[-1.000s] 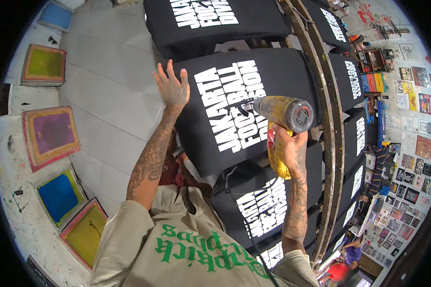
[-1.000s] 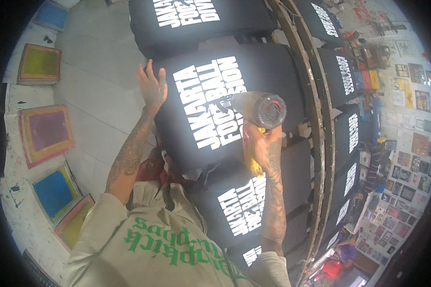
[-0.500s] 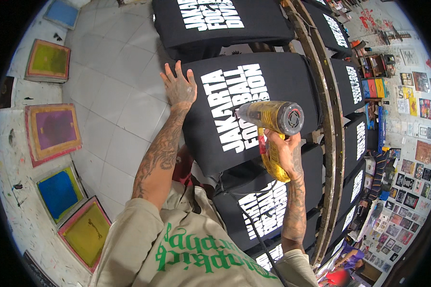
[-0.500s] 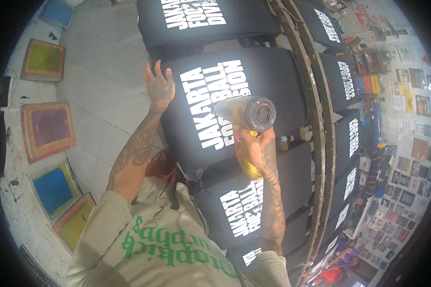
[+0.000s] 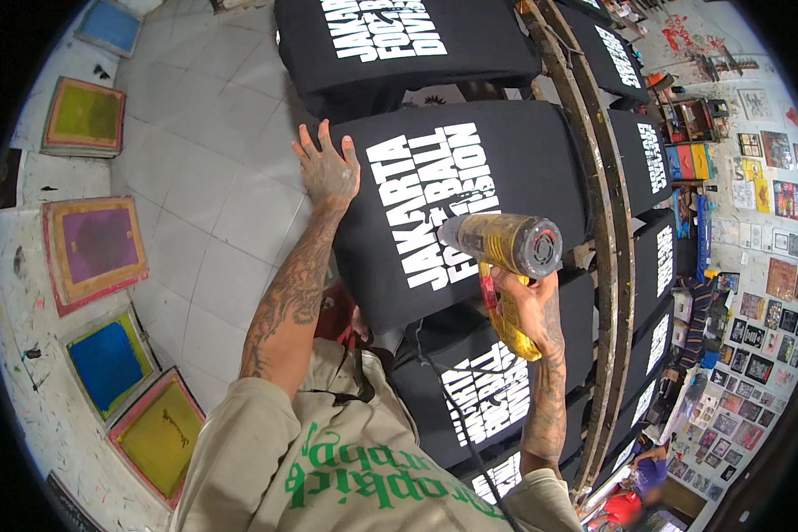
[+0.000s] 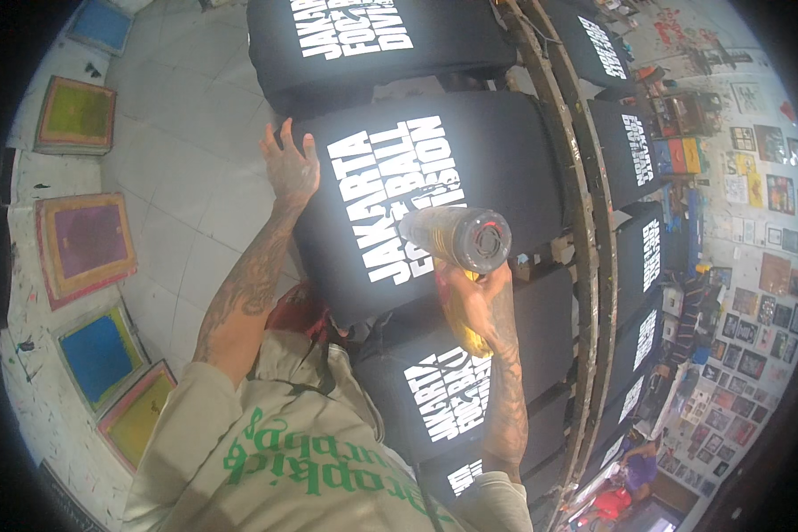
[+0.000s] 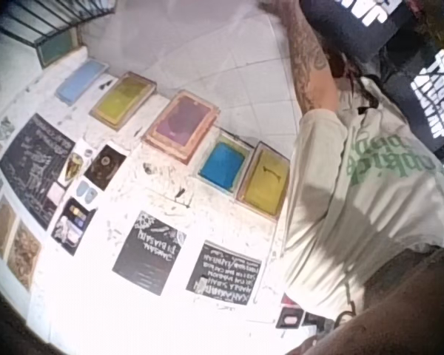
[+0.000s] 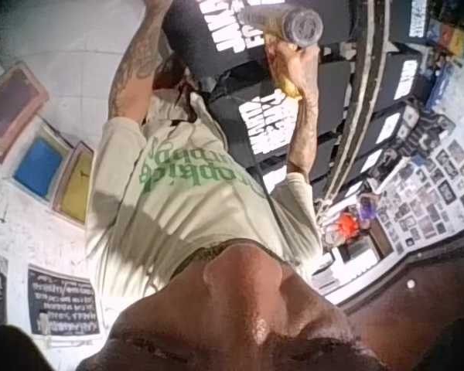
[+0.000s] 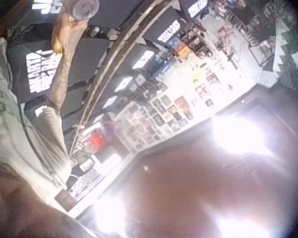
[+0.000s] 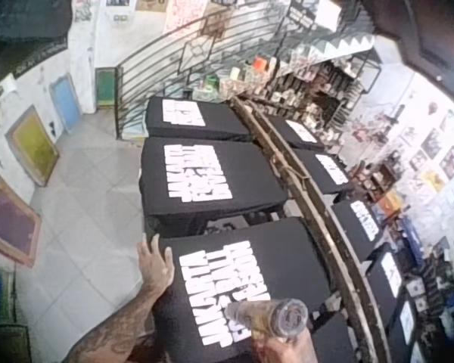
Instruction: The person uses a yellow heat gun to apply heat to white text printed on black t-shirts hanging on a rack. They move the heat gun back and forth over the text while occasionally touching the shirts with their left hand.
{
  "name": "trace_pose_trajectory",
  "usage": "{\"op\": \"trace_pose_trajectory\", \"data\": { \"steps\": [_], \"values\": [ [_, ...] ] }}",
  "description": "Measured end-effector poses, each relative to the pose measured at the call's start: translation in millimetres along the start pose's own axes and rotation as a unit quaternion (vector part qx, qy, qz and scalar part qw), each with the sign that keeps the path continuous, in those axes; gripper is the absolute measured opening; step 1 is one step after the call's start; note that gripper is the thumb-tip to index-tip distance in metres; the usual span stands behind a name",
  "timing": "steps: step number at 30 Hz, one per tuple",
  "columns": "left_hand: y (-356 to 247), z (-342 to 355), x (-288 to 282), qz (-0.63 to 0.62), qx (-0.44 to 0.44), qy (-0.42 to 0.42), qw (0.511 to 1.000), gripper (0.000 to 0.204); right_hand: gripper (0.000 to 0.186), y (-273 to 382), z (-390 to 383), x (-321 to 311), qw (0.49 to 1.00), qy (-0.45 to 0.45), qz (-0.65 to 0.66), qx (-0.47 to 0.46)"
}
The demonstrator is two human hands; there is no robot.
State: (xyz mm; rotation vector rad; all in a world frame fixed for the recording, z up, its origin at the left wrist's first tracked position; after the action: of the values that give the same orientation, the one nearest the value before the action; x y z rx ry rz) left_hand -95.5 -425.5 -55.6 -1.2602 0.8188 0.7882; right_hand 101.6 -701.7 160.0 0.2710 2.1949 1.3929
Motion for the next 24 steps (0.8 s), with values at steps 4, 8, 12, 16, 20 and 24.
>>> {"op": "trace_pose_trajectory", "data": {
  "steps": [4, 8, 12, 16, 20, 24],
  "values": [
    [0, -2, 0, 0.009, 0.018, -0.005, 1.000, 0.062, 0.034, -5, 1, -12, 0.997, -0.068, 0.000, -0.035],
    [1, 2, -1, -0.009, 0.008, 0.009, 1.000, 0.063, 0.028, 0, -1, 0, 0.999, -0.014, 0.018, -0.023],
    [-1, 2, 2, -0.008, 0.002, 0.014, 1.000, 0.064, 0.024, -11, -7, -4, 0.996, -0.037, 0.079, 0.027],
    [2, 3, 1, -0.025, 0.016, 0.001, 1.000, 0.064, 0.024, 2, 3, -1, 0.995, -0.070, 0.003, -0.064],
    [4, 5, 5, -0.014, 0.034, -0.019, 0.999, 0.063, 0.027, -2, 1, 25, 0.996, 0.001, 0.069, 0.049],
    [1, 2, 6, -0.005, 0.024, 0.003, 1.000, 0.063, 0.028, 11, 10, 26, 0.994, -0.013, -0.015, -0.111]
  ]
}}
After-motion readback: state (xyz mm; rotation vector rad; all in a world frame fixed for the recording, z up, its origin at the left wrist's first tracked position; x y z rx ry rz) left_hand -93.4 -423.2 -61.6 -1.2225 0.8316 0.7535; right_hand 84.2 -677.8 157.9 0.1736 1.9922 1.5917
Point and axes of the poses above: each hand's wrist, its own z-axis towards the middle knuckle, its own x-axis out of the palm, y = z × x, the point moved 8 cm from there along z, towards the middle knuckle, and after that the axes turned 10 degrees about z, right-handed, at the moved point
